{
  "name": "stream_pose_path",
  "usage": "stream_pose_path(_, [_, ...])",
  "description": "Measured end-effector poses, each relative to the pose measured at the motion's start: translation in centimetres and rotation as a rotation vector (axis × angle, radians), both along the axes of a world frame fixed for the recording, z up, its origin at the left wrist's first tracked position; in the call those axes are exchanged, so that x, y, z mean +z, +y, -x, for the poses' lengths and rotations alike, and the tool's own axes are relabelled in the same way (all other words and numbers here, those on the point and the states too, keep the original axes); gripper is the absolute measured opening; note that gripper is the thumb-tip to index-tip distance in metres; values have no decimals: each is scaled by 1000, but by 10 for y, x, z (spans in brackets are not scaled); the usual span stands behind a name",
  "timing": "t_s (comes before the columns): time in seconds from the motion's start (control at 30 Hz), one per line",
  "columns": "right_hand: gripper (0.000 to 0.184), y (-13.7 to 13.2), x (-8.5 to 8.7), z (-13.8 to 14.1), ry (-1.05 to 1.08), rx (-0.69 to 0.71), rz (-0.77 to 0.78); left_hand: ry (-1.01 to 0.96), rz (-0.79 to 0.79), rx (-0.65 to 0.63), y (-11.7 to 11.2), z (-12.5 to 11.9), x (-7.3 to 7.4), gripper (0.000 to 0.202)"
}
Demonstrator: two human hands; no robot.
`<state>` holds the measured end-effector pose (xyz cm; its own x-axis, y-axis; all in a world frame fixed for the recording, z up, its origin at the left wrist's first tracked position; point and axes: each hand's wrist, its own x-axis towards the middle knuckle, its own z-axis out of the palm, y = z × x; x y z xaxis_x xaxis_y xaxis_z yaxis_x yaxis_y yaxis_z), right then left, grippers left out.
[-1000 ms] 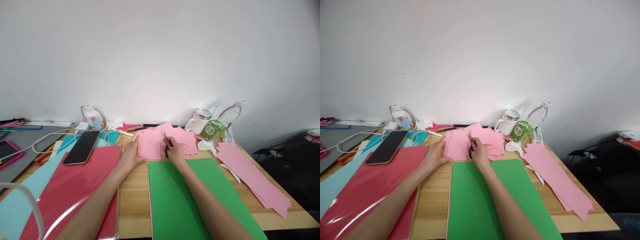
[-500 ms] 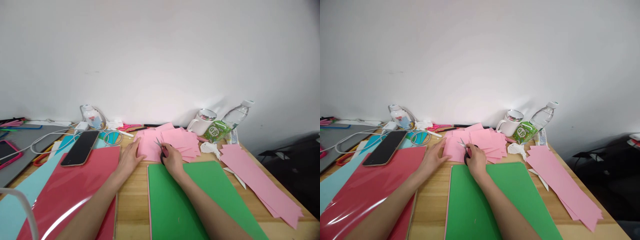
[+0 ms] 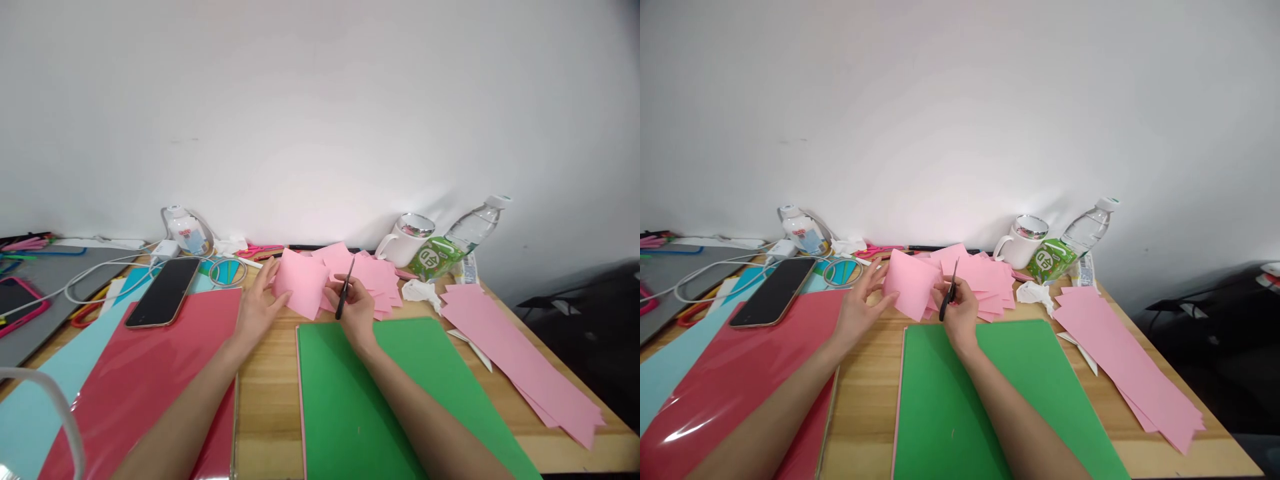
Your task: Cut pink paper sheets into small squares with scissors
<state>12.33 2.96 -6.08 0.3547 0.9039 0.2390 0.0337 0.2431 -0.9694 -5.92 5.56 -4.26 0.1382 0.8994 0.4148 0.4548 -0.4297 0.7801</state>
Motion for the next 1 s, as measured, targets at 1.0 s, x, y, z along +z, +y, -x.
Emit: stream_pose_path(1.0, [28, -8, 25, -17, -54, 187, -97, -653, 742, -406, 1, 3, 16, 81])
